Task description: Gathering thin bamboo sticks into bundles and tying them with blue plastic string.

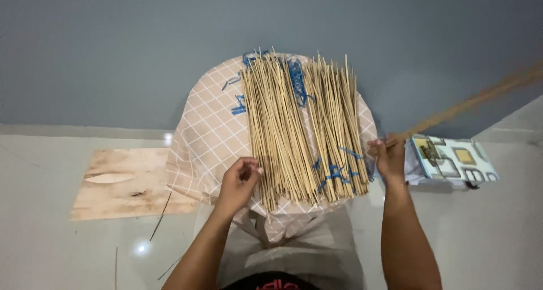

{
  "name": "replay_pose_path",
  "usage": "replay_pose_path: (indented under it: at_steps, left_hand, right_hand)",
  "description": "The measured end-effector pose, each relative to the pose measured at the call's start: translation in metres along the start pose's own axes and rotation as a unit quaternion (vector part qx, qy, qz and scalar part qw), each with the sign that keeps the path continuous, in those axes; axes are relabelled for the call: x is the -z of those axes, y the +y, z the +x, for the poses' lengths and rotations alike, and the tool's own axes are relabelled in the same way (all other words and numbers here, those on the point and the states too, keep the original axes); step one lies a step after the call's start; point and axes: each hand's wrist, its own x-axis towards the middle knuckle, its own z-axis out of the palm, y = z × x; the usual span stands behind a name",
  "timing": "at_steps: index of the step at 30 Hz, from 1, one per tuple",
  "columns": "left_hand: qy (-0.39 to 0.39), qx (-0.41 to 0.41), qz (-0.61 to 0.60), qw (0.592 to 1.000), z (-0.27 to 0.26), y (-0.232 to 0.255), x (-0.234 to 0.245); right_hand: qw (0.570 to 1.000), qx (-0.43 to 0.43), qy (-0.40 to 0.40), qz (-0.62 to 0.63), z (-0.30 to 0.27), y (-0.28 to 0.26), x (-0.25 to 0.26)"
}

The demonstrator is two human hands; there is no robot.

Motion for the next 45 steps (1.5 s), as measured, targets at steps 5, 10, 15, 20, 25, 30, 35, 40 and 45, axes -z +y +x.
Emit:
replay_pose_path:
  at_steps: [5,10,15,20,25,30,35,40,45]
  left_hand:
    - [-0.009,0.003,0.021,1.0,0.008,-0.001,0.004]
    - [-0.025,0.014,0.036,0.999,0.008,-0.007,0.008]
    - [-0.046,0.022,0.073,0.996,0.003,0.007,0.004]
    - [-0.043,0.041,0.109,0.992,0.003,0.027,0.005]
    - [-0.022,0.057,0.133,0.989,0.011,0.01,0.0]
    - [0.013,0.119,0.206,0.971,0.011,0.048,-0.007]
    - [-0.032,0.11,0.349,0.93,0.026,0.062,-0.017]
    - [-0.07,0.165,0.37,0.912,0.039,0.087,-0.021]
    - [-0.034,0.182,0.301,0.936,0.044,0.065,-0.007]
  right_hand:
    - [0.997,-0.068,-0.011,-0.018,0.01,-0.047,0.023]
    - [0.99,-0.114,0.012,-0.082,-0.003,-0.137,0.034]
    - [0.906,-0.15,-0.231,-0.323,-0.025,-0.154,0.006]
    - [0.888,-0.133,-0.257,-0.357,-0.025,-0.161,0.001]
    - [0.906,-0.108,-0.216,-0.348,-0.052,-0.214,0.009]
    - [0.971,-0.092,-0.036,-0.217,-0.121,-0.212,0.006]
    - [0.984,-0.066,-0.037,-0.164,-0.168,-0.198,-0.004]
    - [0.973,-0.14,-0.105,-0.15,-0.174,-0.188,-0.004]
    - [0.978,-0.104,-0.127,-0.132,-0.182,-0.171,-0.013]
